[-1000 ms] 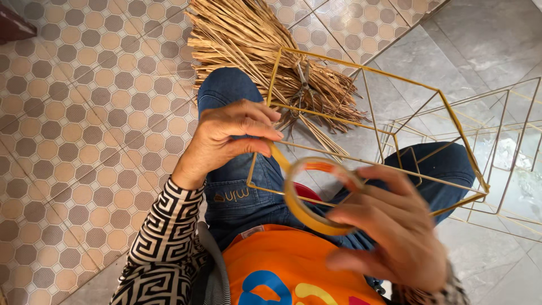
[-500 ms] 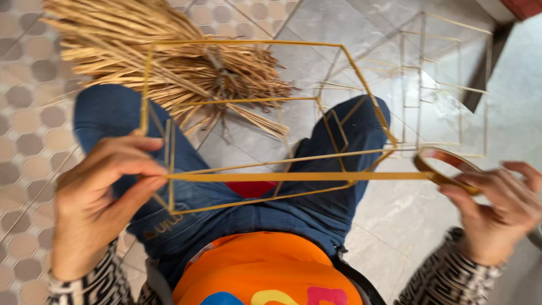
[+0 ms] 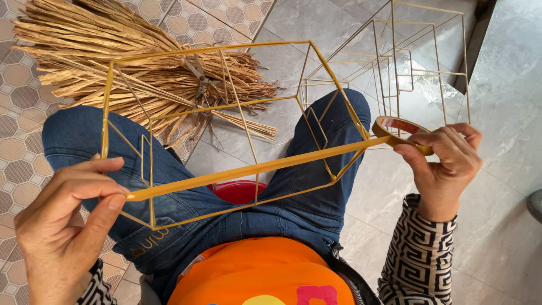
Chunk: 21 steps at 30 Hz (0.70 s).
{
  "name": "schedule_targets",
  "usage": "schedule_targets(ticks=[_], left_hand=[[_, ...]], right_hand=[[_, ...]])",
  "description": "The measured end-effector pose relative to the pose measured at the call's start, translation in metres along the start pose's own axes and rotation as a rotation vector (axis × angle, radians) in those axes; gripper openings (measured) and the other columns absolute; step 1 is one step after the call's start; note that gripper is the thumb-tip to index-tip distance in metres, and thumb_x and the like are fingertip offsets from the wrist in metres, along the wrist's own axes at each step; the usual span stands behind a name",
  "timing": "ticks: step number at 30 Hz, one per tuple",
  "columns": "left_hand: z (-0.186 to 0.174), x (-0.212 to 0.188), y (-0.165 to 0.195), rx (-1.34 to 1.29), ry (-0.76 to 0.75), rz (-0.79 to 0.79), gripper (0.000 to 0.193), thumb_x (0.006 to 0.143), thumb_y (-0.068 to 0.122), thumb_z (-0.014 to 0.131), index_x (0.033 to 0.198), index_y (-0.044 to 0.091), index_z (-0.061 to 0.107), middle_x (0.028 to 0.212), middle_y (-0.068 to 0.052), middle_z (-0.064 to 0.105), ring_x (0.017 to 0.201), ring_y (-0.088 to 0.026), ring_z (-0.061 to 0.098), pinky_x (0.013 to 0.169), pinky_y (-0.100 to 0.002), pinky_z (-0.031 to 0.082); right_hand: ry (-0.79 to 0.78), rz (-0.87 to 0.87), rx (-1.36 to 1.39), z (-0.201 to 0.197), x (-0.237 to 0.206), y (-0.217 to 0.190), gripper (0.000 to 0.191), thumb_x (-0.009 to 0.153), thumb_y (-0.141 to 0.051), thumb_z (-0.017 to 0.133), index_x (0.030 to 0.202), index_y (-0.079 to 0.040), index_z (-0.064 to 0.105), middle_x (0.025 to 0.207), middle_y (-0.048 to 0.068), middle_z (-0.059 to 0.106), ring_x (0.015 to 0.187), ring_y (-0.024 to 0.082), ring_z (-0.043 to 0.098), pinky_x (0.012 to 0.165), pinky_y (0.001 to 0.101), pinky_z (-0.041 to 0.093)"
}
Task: The person sits on a stool and wraps a gold wire frame with tape, securing the joints. They use scissors to cut the tape and continue wrapping multiple sections of the frame.
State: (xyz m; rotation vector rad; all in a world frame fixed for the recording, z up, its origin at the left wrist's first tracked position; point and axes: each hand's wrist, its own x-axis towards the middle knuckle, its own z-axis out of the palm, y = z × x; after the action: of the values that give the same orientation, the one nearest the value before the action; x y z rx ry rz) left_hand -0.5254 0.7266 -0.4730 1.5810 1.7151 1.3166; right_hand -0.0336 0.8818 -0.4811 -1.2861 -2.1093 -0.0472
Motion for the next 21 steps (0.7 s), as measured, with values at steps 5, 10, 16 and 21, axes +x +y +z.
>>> schedule_targets(ticks=[5,10,16,21], left_hand=[[0.004,0.007,0.011,-0.061,0.052,-0.103,0.011,0.089,-0.001,0.07,0.098,0.002,0.063,0.096,-0.007,0.068,0.114,-0.025,0.069,0.102,-0.04,0.055],[0.004,0.012,0.019,-0.039,0.027,0.018,0.019,0.086,-0.002,0.071,0.103,0.003,0.062,0.099,-0.004,0.07,0.115,-0.026,0.069,0.109,-0.042,0.052],[0.0,0.018,0.028,0.228,-0.077,0.18,0.021,0.086,0.003,0.074,0.106,0.01,0.075,0.102,-0.003,0.073,0.118,-0.027,0.07,0.107,-0.043,0.052],[0.021,0.032,0.038,0.378,-0.104,0.403,0.011,0.086,0.017,0.077,0.095,0.012,0.075,0.101,-0.003,0.075,0.113,-0.025,0.068,0.111,-0.055,0.042]], right_hand=[[-0.039,0.052,0.007,0.014,0.008,-0.007,0.032,0.087,-0.031,0.093,0.091,-0.006,0.072,0.076,0.0,0.063,0.082,0.018,0.056,0.091,0.0326,0.039],[-0.145,-0.018,0.068,0.013,0.03,-0.046,0.015,0.1,-0.021,0.082,0.103,-0.007,0.076,0.094,0.003,0.072,0.093,0.02,0.064,0.102,0.0336,0.044],[-0.201,-0.362,0.191,0.028,0.061,-0.111,0.015,0.088,-0.006,0.069,0.103,-0.003,0.073,0.101,0.014,0.076,0.102,0.029,0.071,0.103,0.0476,0.047],[-0.464,-0.51,0.341,0.046,0.085,-0.15,0.017,0.091,-0.013,0.073,0.104,-0.002,0.071,0.08,0.008,0.067,0.078,0.024,0.068,0.076,0.0382,0.053]])
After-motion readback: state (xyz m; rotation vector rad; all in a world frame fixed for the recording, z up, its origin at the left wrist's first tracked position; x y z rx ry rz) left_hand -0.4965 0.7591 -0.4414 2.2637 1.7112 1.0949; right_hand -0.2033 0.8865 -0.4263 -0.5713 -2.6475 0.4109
